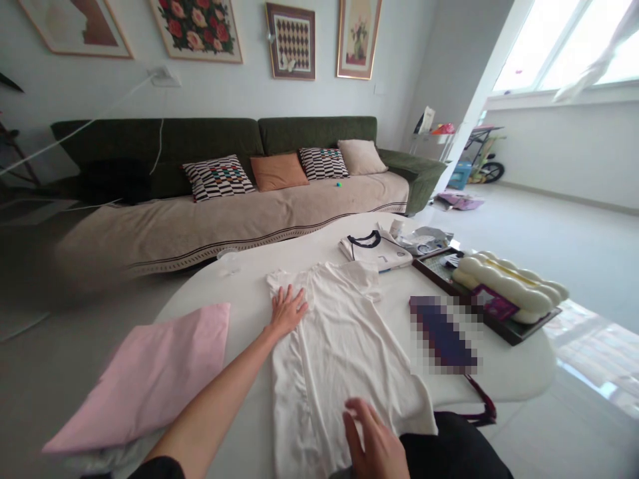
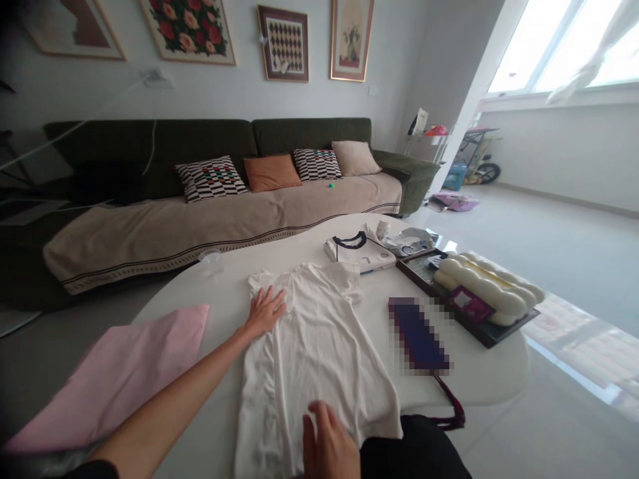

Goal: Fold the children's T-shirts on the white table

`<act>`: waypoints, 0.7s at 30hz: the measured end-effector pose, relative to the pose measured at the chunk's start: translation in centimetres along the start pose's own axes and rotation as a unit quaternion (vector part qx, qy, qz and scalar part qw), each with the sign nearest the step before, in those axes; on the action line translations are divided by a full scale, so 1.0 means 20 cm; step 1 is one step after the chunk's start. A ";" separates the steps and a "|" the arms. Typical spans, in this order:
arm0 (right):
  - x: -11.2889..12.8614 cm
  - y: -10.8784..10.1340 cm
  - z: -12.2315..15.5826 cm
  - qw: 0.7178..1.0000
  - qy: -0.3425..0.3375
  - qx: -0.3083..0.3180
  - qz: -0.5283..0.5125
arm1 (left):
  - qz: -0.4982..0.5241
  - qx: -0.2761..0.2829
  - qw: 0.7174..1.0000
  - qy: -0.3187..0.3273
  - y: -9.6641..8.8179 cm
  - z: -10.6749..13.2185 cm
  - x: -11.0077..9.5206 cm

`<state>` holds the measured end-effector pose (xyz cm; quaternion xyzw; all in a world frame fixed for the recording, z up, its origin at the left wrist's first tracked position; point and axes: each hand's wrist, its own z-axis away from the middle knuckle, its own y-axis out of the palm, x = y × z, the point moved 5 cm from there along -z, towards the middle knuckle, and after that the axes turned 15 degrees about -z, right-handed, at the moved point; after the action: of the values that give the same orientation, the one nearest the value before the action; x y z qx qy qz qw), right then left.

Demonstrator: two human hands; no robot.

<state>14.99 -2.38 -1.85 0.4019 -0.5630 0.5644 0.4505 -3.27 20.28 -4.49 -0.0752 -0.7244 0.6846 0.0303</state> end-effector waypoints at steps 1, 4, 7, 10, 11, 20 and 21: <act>0.07 0.04 -0.08 0.994 -0.071 0.022 0.079 | -0.001 -0.008 1.000 -0.007 0.00 0.01 -0.01; 0.14 0.21 -0.30 0.951 -0.143 0.098 0.256 | -0.009 -0.020 1.000 -0.017 0.01 0.03 -0.03; 0.09 0.34 -0.42 0.931 -0.129 0.148 0.307 | -0.016 -0.024 0.999 -0.017 0.02 0.04 -0.03; 0.03 0.37 -0.42 0.930 -0.149 0.145 0.302 | -0.014 -0.038 0.999 -0.011 0.03 0.04 -0.02; 0.02 0.37 -0.41 0.931 -0.154 0.141 0.300 | -0.012 -0.043 0.999 -0.009 0.03 0.04 -0.02; 0.02 0.38 -0.41 0.924 -0.155 0.137 0.321 | 0.015 -0.032 0.999 -0.016 -0.09 0.12 -0.14; 0.02 0.38 -0.40 0.922 -0.158 0.136 0.326 | 0.024 -0.042 0.999 -0.011 -0.11 0.17 -0.17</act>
<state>8.01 5.98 -3.87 0.3372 -0.6449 0.6802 0.0881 -0.48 16.23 -2.38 -0.0857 -0.7505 0.6553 0.0028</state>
